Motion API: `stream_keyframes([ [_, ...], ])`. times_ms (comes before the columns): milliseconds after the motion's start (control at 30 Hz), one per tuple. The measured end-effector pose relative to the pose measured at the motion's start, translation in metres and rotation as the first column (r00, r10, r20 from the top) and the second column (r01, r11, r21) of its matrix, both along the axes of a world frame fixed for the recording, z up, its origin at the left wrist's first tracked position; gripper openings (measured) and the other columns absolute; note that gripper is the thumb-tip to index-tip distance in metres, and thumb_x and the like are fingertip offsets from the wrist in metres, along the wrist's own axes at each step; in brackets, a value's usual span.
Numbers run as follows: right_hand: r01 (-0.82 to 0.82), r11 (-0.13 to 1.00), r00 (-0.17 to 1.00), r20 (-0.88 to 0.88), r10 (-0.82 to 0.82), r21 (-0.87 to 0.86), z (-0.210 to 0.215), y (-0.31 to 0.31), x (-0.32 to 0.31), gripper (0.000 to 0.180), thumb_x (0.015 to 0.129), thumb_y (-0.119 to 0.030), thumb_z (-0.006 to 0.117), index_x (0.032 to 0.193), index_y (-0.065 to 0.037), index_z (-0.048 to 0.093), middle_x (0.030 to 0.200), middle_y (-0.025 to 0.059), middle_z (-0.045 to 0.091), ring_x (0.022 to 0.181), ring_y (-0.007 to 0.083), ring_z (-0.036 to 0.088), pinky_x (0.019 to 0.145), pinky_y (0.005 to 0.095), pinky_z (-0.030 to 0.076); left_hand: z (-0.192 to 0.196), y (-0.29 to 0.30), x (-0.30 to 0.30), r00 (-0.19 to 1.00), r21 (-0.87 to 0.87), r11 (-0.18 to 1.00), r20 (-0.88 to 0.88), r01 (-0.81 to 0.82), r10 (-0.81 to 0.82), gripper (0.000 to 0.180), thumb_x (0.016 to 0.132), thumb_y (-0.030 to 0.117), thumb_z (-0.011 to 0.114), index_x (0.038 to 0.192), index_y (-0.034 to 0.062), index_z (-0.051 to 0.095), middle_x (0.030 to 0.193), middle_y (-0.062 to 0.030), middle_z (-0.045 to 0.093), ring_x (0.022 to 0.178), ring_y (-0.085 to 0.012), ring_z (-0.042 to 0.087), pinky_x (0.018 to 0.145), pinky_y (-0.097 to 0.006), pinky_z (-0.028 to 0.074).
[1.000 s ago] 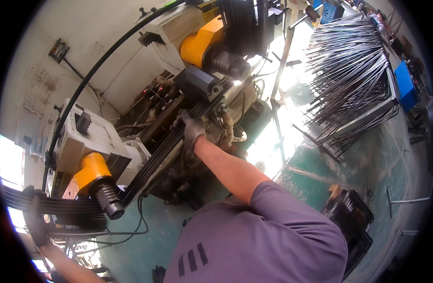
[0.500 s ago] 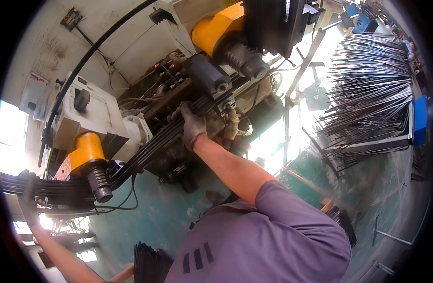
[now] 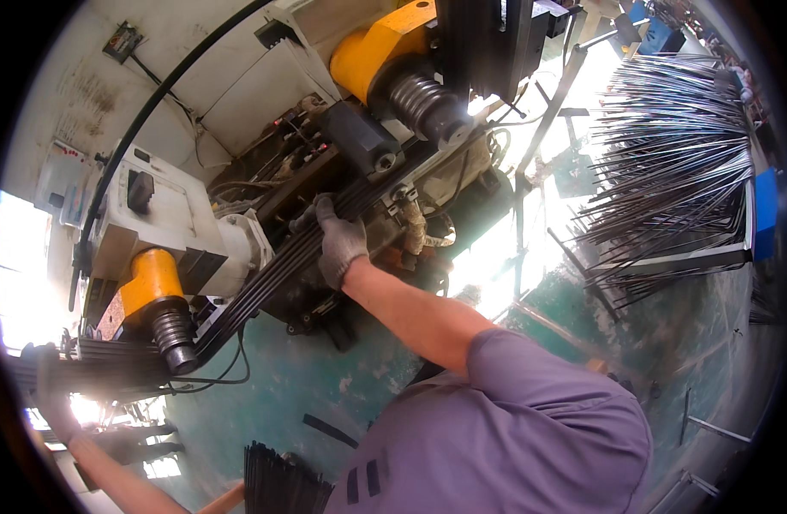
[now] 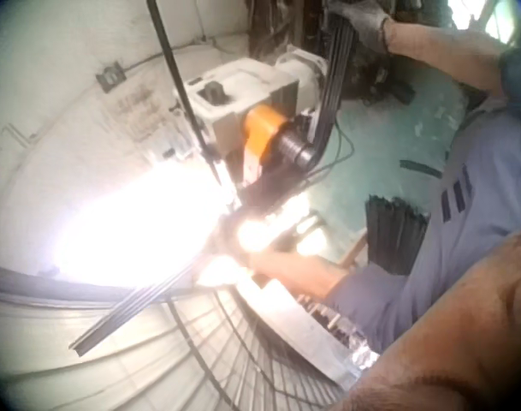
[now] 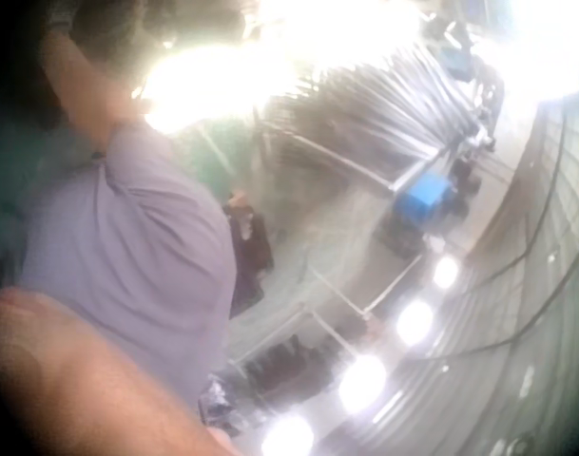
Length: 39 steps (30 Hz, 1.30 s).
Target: The person repeatedly picks up bundles of long metal rods from the floor and feeds them into a yellow and white industrial bending machine. They align the rods, operate the machine to bend them, and then remove the finished pieces to place them into a metal rack. The cycle of loading, bending, and unloading continues throughout the clip.
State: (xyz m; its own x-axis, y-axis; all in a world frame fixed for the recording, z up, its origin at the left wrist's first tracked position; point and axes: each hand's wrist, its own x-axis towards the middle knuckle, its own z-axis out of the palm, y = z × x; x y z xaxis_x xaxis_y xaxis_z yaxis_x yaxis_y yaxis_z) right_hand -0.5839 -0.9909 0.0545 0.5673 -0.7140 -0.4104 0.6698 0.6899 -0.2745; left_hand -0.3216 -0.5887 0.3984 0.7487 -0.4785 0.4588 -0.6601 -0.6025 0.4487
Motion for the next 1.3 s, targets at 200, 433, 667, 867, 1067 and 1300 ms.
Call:
stream_keyframes([
  [200, 0.013, 0.998, 0.999, 0.042, -0.011, -0.054, -0.005, 0.036, -0.061, 0.01, 0.095, -0.014, 0.056, 0.097, -0.004, 0.055, 0.074, 0.007, 0.06, 0.065, 0.0207, 0.06, 0.06, 0.0355, 0.053, -0.03, 0.031, -0.088, 0.969, -0.127, 0.981, 0.18, -0.149, 0.17, 0.031, 0.091, 0.017, 0.055, 0.118, 0.0022, 0.058, 0.108, -0.0112, 0.065, 0.098, -0.0244, 0.061, 0.089, -0.036, 0.046],
  [433, 0.158, 0.965, 0.979, -0.093, -0.18, -0.209, 0.005, -0.006, -0.171, 0.01, 0.096, -0.011, 0.053, 0.096, -0.001, 0.057, 0.071, 0.0076, 0.059, 0.059, 0.0192, 0.058, 0.056, 0.0336, 0.05, -0.112, 0.072, -0.172, 0.834, 0.116, 0.964, 0.533, -0.241, 0.145, 0.026, 0.089, 0.025, 0.057, 0.104, 0.0051, 0.065, 0.097, -0.013, 0.068, 0.088, -0.0294, 0.064, 0.08, -0.042, 0.049],
  [667, 0.364, 0.895, 0.847, -0.308, -0.433, -0.257, -0.028, -0.03, -0.381, 0.016, 0.094, -0.021, 0.058, 0.093, -0.006, 0.06, 0.065, 0.004, 0.057, 0.054, 0.0169, 0.057, 0.052, 0.0323, 0.05, -0.271, 0.041, -0.178, 0.927, -0.131, 0.991, 0.365, -0.039, 0.085, 0.03, 0.088, 0.033, 0.054, 0.098, 0.0074, 0.066, 0.093, -0.0125, 0.067, 0.086, -0.0252, 0.063, 0.075, -0.04, 0.048],
  [867, 0.51, 0.698, 0.329, -0.636, -0.698, -0.503, -0.038, -0.073, -0.612, 0.028, 0.09, -0.03, 0.065, 0.088, -0.004, 0.058, 0.063, 0.0015, 0.055, 0.05, 0.0122, 0.053, 0.045, 0.0288, 0.047, -0.332, -0.075, -0.321, 0.967, -0.473, 0.871, -0.129, 0.135, -0.22, 0.031, 0.09, 0.019, 0.047, 0.108, -0.0013, 0.061, 0.099, -0.0143, 0.064, 0.09, -0.0238, 0.06, 0.08, -0.035, 0.049],
  [1067, 0.513, 0.503, -0.066, -0.616, -0.785, -0.696, -0.047, -0.169, -0.835, 0.024, 0.088, -0.027, 0.069, 0.087, -0.005, 0.061, 0.058, -0.0001, 0.055, 0.044, 0.0137, 0.051, 0.041, 0.0303, 0.04, -0.489, -0.219, -0.544, -0.117, -0.493, 0.628, -0.724, -0.602, -0.68, 0.025, 0.081, 0.007, 0.046, 0.098, -0.0049, 0.059, 0.095, -0.0205, 0.062, 0.09, -0.0341, 0.061, 0.086, -0.048, 0.049],
  [1300, 0.156, 0.581, -0.585, -0.548, -0.597, -0.799, -0.049, -0.326, -1.001, 0.039, 0.083, -0.043, 0.069, 0.087, -0.005, 0.063, 0.074, 0.0136, 0.065, 0.07, 0.0306, 0.061, 0.068, 0.0396, 0.047, -0.539, -0.328, -0.767, 0.302, 0.086, 0.644, -0.924, 0.76, -0.233, 0.03, 0.083, 0.006, 0.066, 0.107, -0.0117, 0.06, 0.093, -0.0185, 0.067, 0.091, -0.0277, 0.065, 0.08, -0.043, 0.055],
])
